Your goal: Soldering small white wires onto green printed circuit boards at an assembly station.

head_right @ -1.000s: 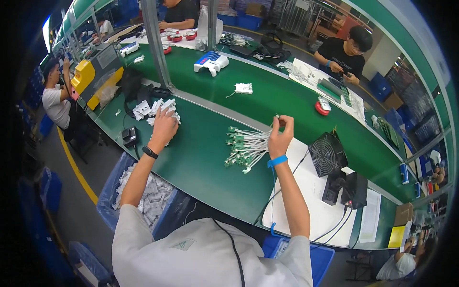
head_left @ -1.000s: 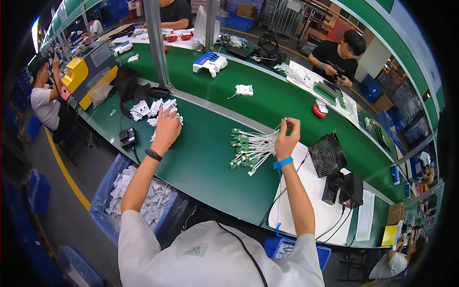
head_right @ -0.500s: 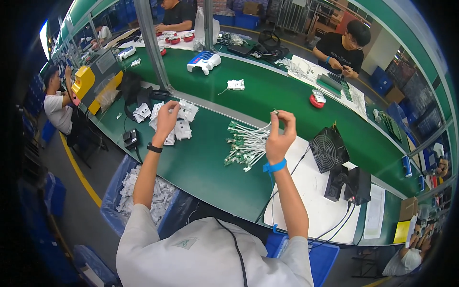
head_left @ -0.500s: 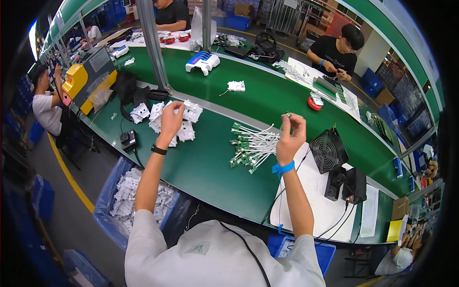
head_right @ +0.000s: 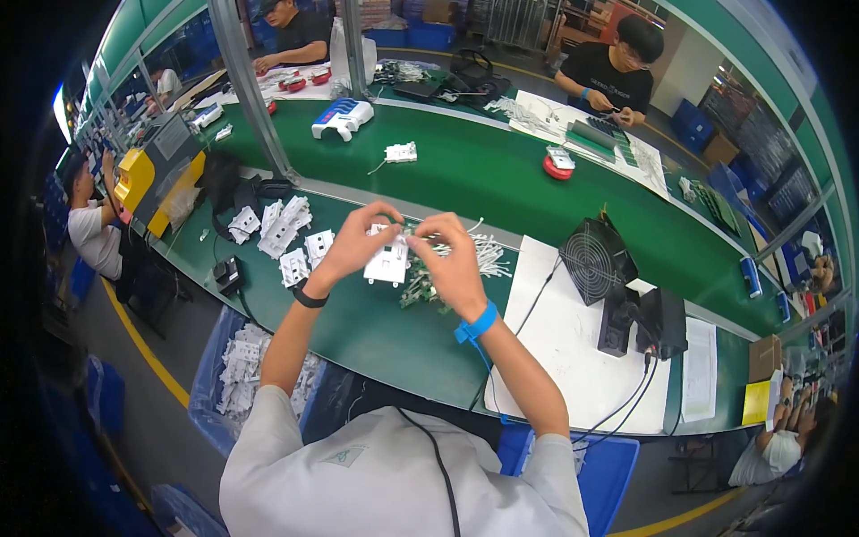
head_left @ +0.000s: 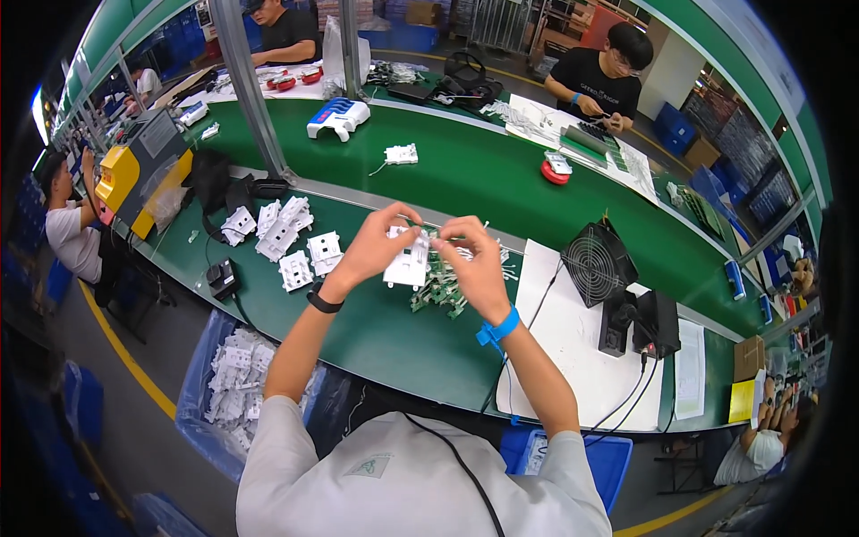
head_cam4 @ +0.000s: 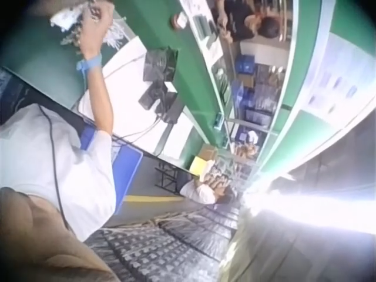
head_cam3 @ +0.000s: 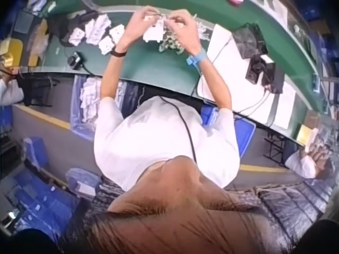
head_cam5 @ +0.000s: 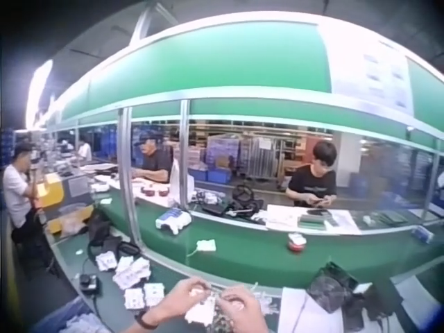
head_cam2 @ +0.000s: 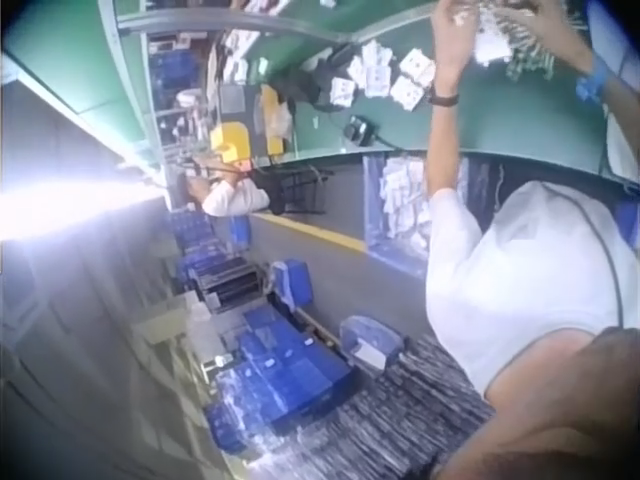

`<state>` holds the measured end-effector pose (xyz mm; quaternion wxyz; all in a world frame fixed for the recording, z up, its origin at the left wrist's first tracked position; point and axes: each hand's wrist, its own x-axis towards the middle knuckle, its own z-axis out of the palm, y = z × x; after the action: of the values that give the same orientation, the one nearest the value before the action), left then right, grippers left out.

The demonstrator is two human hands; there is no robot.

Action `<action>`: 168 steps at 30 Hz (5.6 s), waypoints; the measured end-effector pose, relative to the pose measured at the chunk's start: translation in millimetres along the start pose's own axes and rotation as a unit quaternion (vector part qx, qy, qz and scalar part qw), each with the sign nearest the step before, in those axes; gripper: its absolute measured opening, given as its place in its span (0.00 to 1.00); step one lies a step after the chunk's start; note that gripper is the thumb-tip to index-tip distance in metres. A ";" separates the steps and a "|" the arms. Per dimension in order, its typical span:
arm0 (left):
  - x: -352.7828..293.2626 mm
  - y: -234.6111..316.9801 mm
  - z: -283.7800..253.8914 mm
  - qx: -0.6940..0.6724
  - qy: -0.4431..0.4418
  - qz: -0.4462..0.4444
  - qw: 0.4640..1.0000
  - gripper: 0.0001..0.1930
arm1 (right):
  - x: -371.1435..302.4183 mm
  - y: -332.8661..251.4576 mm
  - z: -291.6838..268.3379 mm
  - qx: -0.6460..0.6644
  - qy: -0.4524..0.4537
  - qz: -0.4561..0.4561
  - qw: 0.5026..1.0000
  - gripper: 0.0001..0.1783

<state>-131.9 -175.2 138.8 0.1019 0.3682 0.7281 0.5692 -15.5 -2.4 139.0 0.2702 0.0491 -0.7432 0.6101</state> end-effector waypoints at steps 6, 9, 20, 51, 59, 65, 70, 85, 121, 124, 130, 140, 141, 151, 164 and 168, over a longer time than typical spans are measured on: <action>-12.5 0.8 17.1 0.075 -0.173 -0.009 0.982 0.23 | -0.8 -3.6 -30.8 -0.031 -0.096 0.088 0.991 0.07; -15.5 0.9 21.7 0.077 -0.211 -0.004 0.974 0.27 | -3.9 -4.3 -42.0 -0.031 -0.172 0.134 0.976 0.08; -23.8 31.2 20.2 0.097 -0.273 -0.052 0.956 0.30 | -17.6 0.2 -39.9 0.005 -0.253 0.240 0.937 0.09; 37.6 -15.3 202.5 0.106 -0.098 0.015 0.989 0.26 | -156.6 7.5 -112.1 -0.334 0.225 0.049 0.914 0.11; 46.4 -20.7 278.1 0.000 -0.242 -0.006 0.970 0.22 | -212.1 89.3 -270.3 -0.183 0.510 0.127 0.831 0.22; 52.3 -42.4 313.2 0.075 -0.248 0.045 0.965 0.21 | -173.7 63.4 -294.9 -0.252 0.467 0.147 0.834 0.14; 56.4 -44.3 323.7 0.159 -0.216 0.148 0.952 0.22 | -179.6 80.1 -291.2 -0.309 0.516 0.053 0.797 0.06; 29.2 -49.8 286.9 0.200 -0.259 0.275 0.904 0.28 | -205.3 115.1 -240.2 -0.154 0.482 0.010 0.863 0.01; 36.7 -55.5 283.2 0.244 -0.286 0.268 0.887 0.25 | -212.4 114.0 -236.4 -0.135 0.388 0.016 0.912 0.04; 35.7 -49.2 282.9 0.256 -0.288 0.271 0.882 0.25 | -212.7 114.2 -234.9 -0.158 0.362 0.015 0.919 0.06; 36.3 -45.7 285.5 0.264 -0.283 0.278 0.879 0.25 | -213.8 116.2 -233.6 -0.139 0.363 0.039 0.920 0.06; 37.3 -45.1 286.0 0.250 -0.288 0.272 0.883 0.26 | -215.1 115.4 -238.3 -0.160 0.409 0.024 0.898 0.05; 36.6 -44.4 286.6 0.265 -0.284 0.283 0.877 0.28 | -214.5 115.2 -238.4 -0.160 0.408 0.023 0.898 0.05; 23.8 -38.3 302.7 0.334 -0.225 0.285 0.870 0.27 | -211.3 110.4 -242.3 -0.188 0.482 -0.006 0.856 0.04; 4.3 -40.5 333.3 0.268 -0.137 0.231 0.925 0.23 | -206.8 117.3 -240.1 -0.133 0.397 0.063 0.906 0.08; 2.8 -41.7 333.6 0.252 -0.132 0.232 0.930 0.22 | -205.3 119.0 -239.5 -0.127 0.390 0.070 0.909 0.07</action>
<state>37.9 74.7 -8.6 -0.0337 0.6122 0.7219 0.3210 192.8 198.2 -34.3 0.4990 -0.2793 -0.6513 0.4988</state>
